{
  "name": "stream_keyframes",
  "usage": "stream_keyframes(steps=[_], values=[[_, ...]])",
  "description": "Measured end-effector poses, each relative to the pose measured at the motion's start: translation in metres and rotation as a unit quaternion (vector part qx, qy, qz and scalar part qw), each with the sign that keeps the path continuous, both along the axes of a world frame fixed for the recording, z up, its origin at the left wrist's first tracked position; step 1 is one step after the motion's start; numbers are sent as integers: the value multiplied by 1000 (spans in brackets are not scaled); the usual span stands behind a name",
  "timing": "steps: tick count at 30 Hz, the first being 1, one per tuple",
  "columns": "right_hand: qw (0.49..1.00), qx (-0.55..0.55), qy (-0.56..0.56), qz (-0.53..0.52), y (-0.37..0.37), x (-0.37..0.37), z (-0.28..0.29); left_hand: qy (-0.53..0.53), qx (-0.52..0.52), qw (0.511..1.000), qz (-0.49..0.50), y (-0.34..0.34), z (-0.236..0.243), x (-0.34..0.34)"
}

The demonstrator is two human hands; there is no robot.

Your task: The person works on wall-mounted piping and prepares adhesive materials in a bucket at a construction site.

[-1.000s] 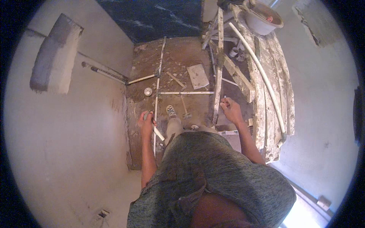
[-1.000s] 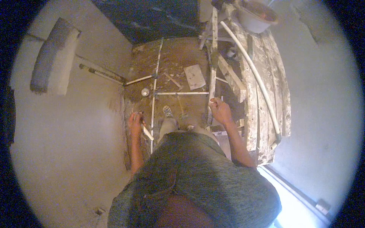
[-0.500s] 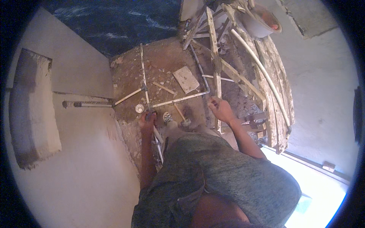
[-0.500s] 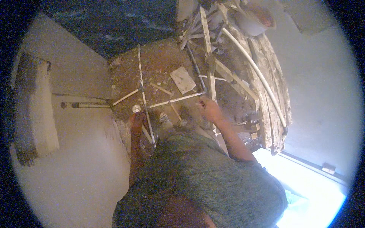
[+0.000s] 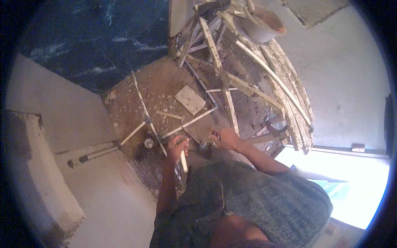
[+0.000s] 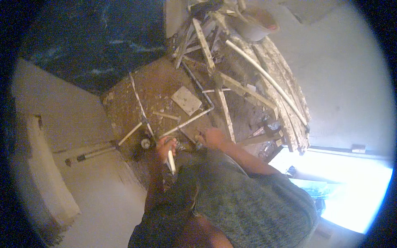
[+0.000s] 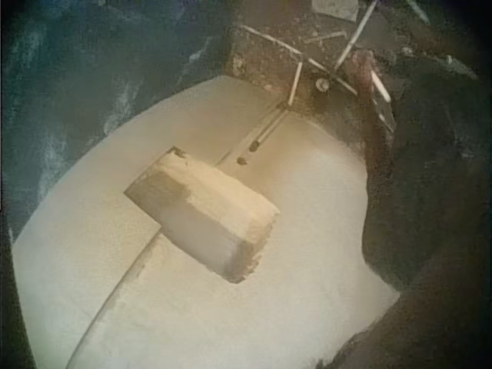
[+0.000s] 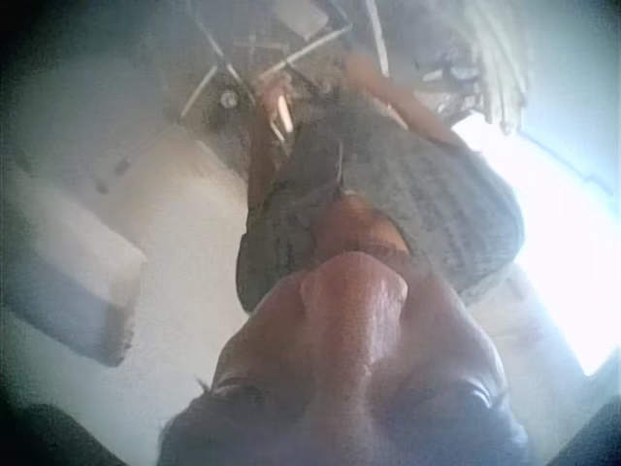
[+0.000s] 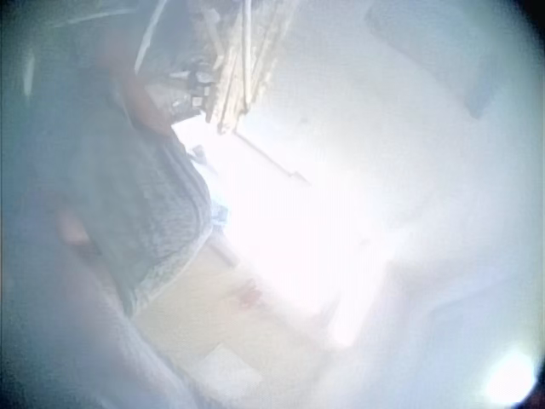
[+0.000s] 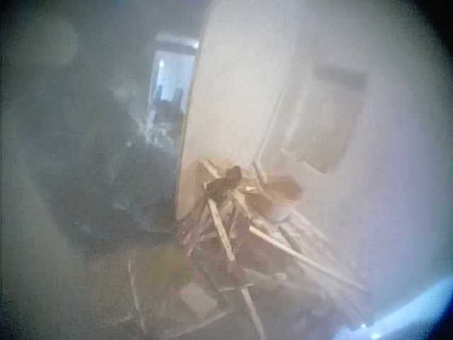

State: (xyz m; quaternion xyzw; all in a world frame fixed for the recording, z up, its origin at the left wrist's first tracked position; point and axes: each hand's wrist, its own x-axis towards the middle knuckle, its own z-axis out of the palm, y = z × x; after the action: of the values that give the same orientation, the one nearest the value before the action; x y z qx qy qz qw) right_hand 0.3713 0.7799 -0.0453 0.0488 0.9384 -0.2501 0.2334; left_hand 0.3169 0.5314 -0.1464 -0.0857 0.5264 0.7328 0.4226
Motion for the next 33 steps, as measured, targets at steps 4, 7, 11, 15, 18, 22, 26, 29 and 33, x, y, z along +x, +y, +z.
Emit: stream_keyframes(steps=[4, 7, 11, 15, 18, 22, 26, 29, 33], values=[[998, -10, 62, -17, 0, 1, 3, -17, 3, 997, -78, 27, 12, -17], [995, -28, 89, -30, 3, 0, 3, -13, 13, 993, -116, 44, 26, -29], [993, -49, 93, -61, 2, -6, 22, -12, 17, 988, -151, 58, 33, -40], [994, -30, 64, -87, 17, -3, 15, -3, 22, 983, -182, 71, 26, -43], [984, -60, 116, -120, 29, 6, 15, -11, 24, 983, -181, 80, 24, -41], [979, -37, 104, -170, 55, 7, 24, -9, -1, 978, -208, 97, 26, -44], [970, -23, 138, -200, 93, -5, 26, 15, -41, 980, -194, 109, 41, -45], [965, -22, 177, -194, 123, -17, 33, 20, -41, 974, -222, 114, 25, -52], [955, -43, 221, -192, 154, -33, 40, 30, -94, 983, -155, 130, 42, -52]])
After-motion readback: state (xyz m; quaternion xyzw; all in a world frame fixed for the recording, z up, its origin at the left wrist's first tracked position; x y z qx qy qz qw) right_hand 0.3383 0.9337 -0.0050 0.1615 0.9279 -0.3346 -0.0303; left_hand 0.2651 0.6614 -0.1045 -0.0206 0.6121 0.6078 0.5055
